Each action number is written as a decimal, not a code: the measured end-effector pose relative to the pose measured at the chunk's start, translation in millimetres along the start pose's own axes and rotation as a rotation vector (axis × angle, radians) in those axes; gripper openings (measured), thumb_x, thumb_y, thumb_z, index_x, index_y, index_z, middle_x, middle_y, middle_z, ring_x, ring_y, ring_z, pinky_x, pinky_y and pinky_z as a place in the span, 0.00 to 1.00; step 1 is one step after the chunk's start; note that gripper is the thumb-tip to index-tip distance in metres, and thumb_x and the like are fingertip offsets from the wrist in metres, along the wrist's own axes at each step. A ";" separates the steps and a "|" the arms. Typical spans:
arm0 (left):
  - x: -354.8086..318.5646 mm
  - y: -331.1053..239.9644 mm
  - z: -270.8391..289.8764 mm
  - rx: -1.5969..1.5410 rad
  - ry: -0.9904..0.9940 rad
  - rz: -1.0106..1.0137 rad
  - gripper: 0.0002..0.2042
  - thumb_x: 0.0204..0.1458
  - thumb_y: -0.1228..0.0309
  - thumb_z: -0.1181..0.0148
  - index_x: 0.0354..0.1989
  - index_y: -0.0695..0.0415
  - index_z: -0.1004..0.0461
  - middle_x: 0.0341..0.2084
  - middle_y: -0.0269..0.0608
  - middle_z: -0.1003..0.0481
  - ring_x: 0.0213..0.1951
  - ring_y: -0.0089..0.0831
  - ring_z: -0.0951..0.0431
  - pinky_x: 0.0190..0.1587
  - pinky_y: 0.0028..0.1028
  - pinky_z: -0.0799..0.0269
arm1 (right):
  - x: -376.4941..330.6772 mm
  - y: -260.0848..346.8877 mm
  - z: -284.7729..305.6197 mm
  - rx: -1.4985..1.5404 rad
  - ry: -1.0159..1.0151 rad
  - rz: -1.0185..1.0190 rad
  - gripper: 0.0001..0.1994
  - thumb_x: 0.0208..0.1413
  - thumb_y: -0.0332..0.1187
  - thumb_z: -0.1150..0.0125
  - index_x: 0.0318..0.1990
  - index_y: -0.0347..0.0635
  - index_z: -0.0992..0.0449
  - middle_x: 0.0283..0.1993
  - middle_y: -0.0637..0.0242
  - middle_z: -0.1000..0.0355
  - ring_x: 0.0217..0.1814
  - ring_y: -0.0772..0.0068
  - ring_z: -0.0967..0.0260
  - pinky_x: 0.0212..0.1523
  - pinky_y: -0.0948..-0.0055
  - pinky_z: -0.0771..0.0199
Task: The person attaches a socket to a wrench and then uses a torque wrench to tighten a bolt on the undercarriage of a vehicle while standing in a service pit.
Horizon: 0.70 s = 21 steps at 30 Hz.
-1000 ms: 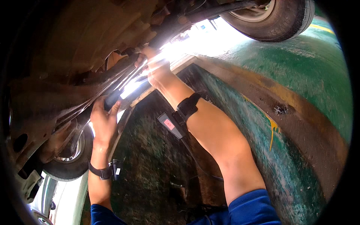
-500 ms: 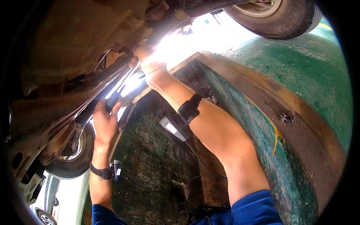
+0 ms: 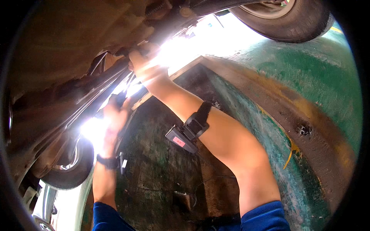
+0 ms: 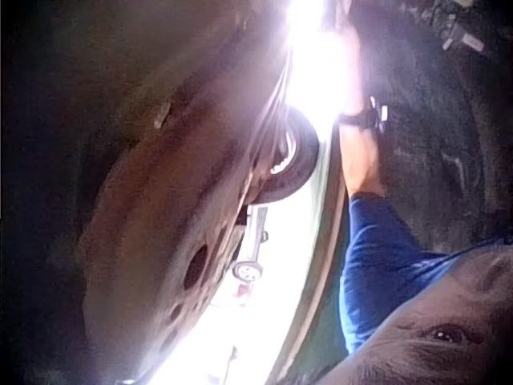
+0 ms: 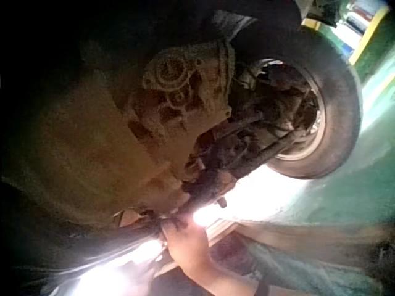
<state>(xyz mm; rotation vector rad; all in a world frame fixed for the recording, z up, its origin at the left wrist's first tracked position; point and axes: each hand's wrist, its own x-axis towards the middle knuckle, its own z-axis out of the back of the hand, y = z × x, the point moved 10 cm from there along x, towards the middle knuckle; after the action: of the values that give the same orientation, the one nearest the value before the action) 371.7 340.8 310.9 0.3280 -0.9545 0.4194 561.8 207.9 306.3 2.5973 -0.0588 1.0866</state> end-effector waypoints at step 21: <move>15.3 1.6 -4.3 -0.114 0.124 -0.180 0.17 0.49 0.59 0.33 0.34 0.64 0.20 0.27 0.56 0.20 0.33 0.51 0.19 0.40 0.42 0.26 | 0.3 9.5 -2.7 -0.071 0.126 -0.114 0.09 0.58 0.30 0.38 0.37 0.31 0.25 0.29 0.58 0.27 0.31 0.60 0.23 0.35 0.67 0.21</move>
<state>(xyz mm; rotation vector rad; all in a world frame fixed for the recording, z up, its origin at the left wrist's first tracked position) 381.8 347.2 321.6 0.2781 -0.8163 0.2172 558.6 199.8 310.9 2.4316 0.0768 1.1818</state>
